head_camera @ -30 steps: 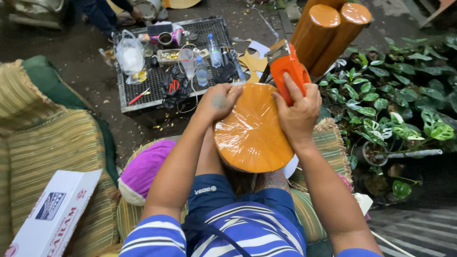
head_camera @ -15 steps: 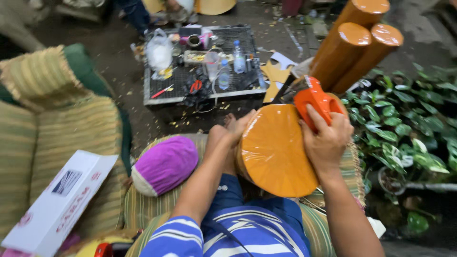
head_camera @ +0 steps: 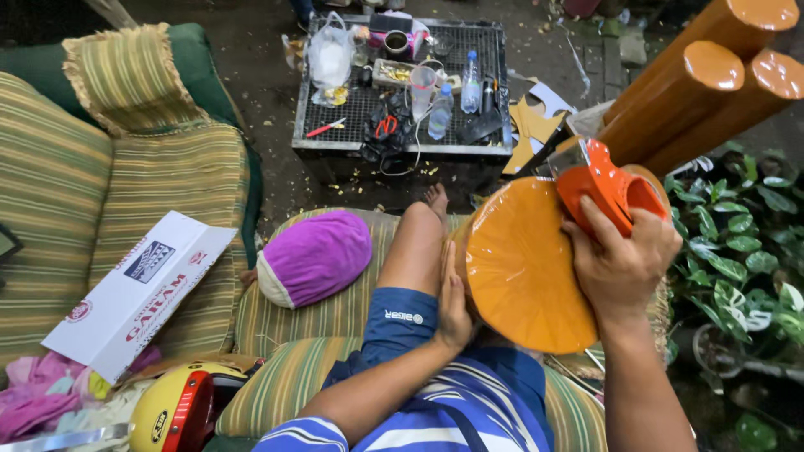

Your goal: The person applies clear adhesive tape to a circular cardboard piece using a handheld tape dispenser, smoothing it down with their fingers. They flip the piece over to tape the other side and then attach a circular cardboard lid to a bucket-like container.

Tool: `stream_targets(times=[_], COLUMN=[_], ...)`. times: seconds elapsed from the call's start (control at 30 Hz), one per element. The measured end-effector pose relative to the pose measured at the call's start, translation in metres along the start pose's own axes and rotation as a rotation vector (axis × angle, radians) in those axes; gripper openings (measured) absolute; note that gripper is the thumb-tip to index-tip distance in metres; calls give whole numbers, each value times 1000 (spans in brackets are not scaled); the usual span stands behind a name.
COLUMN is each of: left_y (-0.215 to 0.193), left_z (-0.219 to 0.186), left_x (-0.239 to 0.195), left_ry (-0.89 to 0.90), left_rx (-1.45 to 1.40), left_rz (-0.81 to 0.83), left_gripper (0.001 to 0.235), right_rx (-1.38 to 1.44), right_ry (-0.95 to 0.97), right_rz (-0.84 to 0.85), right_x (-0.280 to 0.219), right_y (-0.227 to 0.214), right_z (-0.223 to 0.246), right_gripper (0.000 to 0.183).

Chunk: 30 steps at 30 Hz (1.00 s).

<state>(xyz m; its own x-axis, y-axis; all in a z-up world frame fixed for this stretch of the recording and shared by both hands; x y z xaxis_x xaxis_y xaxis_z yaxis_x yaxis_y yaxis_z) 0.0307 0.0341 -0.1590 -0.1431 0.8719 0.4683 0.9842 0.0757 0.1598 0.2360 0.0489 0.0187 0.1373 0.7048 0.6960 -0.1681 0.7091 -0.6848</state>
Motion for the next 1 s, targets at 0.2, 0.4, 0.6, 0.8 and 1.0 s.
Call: stream_targets(times=[0.2, 0.4, 0.6, 0.8, 1.0], left_y=[27, 33, 20, 8, 31], left_z=[-73, -18, 69, 83, -38], left_x=[39, 63, 54, 38, 75], left_ry=[496, 777, 617, 107, 762], left_rx=[401, 503, 403, 452, 655], left_rz=[18, 78, 121, 271, 164], left_gripper=[93, 111, 117, 126, 107], right_rx=[-19, 61, 35, 55, 34], right_ry=[-22, -11, -31, -16, -23], right_rz=[23, 40, 30, 24, 15], right_x=[31, 75, 104, 117, 115], right_y=[20, 47, 78, 91, 92], right_z=[-4, -13, -13, -12, 7], right_gripper=[41, 44, 46, 47, 47])
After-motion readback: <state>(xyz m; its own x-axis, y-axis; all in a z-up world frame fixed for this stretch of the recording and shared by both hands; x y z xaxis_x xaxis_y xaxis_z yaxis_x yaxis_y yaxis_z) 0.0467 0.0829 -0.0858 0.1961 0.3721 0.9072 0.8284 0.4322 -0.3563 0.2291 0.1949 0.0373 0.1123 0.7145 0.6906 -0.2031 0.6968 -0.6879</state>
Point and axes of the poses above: each hand's wrist, its own x-axis towards the middle knuckle, its own y-axis out of the palm, z = x × y, the point moved 7 cm from there along x, towards the middle knuckle, and after that the axes turned 14 degrees about y, right-handed, at the moved point
